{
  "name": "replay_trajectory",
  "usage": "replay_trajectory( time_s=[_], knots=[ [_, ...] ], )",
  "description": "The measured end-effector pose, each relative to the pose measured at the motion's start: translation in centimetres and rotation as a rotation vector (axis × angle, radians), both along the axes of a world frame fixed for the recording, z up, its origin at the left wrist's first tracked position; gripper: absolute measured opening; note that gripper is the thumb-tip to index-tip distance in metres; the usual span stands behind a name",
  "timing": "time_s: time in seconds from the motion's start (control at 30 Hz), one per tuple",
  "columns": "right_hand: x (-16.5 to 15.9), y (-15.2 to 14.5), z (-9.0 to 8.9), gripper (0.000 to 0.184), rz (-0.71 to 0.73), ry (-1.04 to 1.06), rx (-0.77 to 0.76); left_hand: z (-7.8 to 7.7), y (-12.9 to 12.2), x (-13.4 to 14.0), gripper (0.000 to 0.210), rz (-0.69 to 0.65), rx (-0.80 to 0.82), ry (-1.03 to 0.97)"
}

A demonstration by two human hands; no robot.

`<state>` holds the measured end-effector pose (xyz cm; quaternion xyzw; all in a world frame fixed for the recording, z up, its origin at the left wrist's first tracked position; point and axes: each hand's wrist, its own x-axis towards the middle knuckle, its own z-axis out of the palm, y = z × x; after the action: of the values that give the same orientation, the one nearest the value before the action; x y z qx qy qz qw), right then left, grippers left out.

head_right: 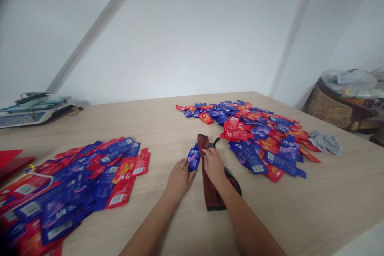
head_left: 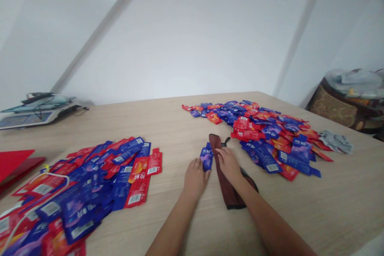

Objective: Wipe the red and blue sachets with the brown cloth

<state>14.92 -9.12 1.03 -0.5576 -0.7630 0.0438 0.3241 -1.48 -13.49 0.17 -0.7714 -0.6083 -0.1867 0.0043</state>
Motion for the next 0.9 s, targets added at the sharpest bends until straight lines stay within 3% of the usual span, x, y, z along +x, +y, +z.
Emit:
replay_trajectory(
  time_s=[0.13, 0.27, 0.37, 0.5, 0.57, 0.67, 0.8, 0.9],
  knots=[
    [-2.2, -0.7, 0.0, 0.046, 0.191, -0.115, -0.009, 0.1, -0.3, 0.4, 0.051, -0.019, 0.015, 0.045],
    [-1.4, 1.0, -0.4, 0.05, 0.016, -0.182, -0.139, -0.1, -0.6, 0.7, 0.05, 0.024, 0.012, 0.057],
    [0.0, 2.1, -0.9, 0.048, -0.075, -0.179, -0.134, -0.4, -0.9, 0.9, 0.053, 0.04, 0.044, 0.06],
    [0.5, 2.1, -1.2, 0.046, -0.076, -0.14, -0.101, -0.7, -0.9, 0.9, 0.054, -0.134, 0.082, 0.077],
    [0.5, 1.9, -1.2, 0.045, -0.07, -0.112, -0.107, -0.7, -0.7, 0.6, 0.052, -0.155, 0.064, 0.092],
    [0.5, 1.8, -1.3, 0.042, -0.063, -0.086, -0.106, -0.5, 0.0, -0.6, 0.052, 0.04, 0.041, 0.133],
    [0.7, 2.0, -1.5, 0.041, -0.046, -0.07, -0.1, 0.8, 0.8, -4.1, 0.056, 0.355, 0.032, 0.257],
    [0.8, 2.1, -1.7, 0.041, -0.033, -0.066, -0.101, 2.6, 0.9, -7.2, 0.049, 0.42, 0.0, 0.367]
  ],
)
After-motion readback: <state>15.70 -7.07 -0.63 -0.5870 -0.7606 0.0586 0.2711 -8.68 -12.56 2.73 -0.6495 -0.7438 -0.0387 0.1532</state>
